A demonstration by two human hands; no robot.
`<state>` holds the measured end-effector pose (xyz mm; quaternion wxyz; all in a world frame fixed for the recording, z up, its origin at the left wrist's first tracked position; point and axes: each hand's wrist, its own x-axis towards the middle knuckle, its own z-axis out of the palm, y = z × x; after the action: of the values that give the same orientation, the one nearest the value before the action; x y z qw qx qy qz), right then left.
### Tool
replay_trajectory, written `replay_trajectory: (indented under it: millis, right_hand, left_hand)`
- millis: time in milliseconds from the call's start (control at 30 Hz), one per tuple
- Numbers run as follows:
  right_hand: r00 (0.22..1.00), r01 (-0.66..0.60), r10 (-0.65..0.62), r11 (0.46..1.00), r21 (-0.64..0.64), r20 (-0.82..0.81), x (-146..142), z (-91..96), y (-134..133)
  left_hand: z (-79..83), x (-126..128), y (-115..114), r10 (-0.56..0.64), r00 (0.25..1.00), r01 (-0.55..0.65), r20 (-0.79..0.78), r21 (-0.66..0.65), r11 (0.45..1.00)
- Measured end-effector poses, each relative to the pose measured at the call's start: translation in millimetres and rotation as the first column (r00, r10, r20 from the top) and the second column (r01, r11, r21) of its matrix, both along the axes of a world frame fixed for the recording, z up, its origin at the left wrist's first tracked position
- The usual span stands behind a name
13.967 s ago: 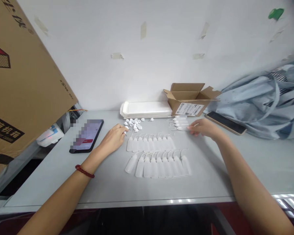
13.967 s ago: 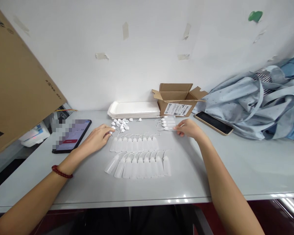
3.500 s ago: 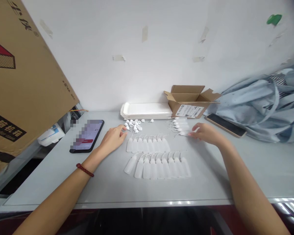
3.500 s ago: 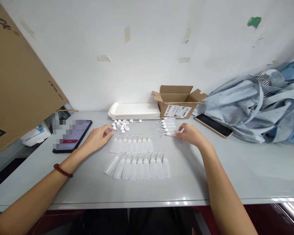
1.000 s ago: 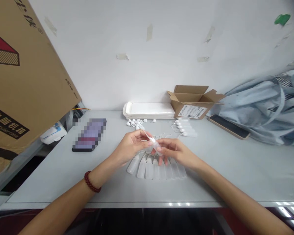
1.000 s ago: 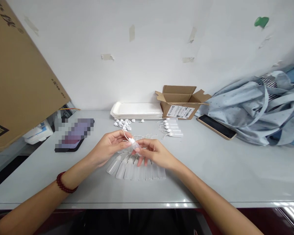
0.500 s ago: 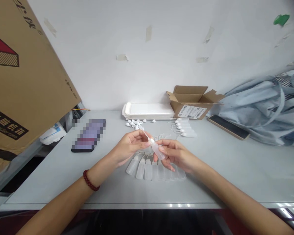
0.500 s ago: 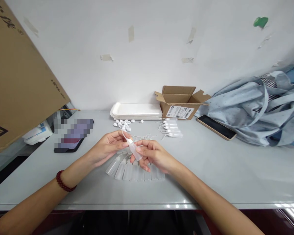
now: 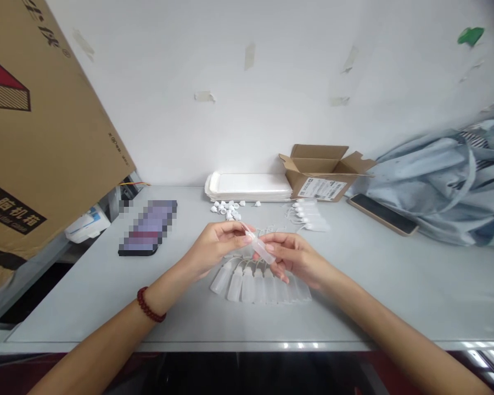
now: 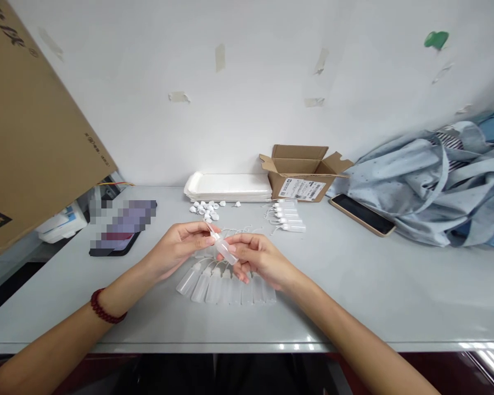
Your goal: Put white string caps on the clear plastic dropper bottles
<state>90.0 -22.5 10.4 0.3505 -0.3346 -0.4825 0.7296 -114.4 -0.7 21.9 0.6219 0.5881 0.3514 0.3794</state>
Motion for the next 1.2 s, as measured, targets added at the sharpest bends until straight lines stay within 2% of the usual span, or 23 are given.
replay_trajectory:
  millis: [100,300,733,867,1067,1200]
  right_hand:
    - [0.999,0.037,-0.037,0.999,0.014,0.027,-0.2,-0.6,0.8]
    - [0.987,0.047,-0.066,0.99,0.131,0.144,-3.6,2.0,-1.0]
    - [0.991,0.051,-0.068,0.989,0.138,0.119,-2.4,-2.1,0.9]
    - [0.988,0.058,-0.08,0.985,0.165,0.133,-2.8,0.7,0.0]
    - [0.985,0.076,-0.097,0.986,0.146,0.145,-0.4,-1.4,1.2]
    - [0.984,0.086,-0.106,0.987,0.139,0.144,1.8,-3.2,3.4]
  left_hand:
    - [-1.9,-0.1,1.4,0.033,0.999,-0.033,-0.011,0.015,0.999]
    - [-2.2,2.1,1.3,0.092,0.995,-0.092,-0.048,-0.001,0.996]
    - [-4.0,-0.9,3.0,0.12,0.993,-0.12,-0.017,0.014,0.993]
    - [-3.2,1.0,1.8,0.093,0.991,-0.092,-0.091,0.02,0.996]
    - [0.2,3.2,-3.6,0.101,0.973,-0.051,-0.209,0.234,0.971]
    - [-0.9,1.3,-0.7,0.082,0.973,-0.021,-0.215,0.273,0.962]
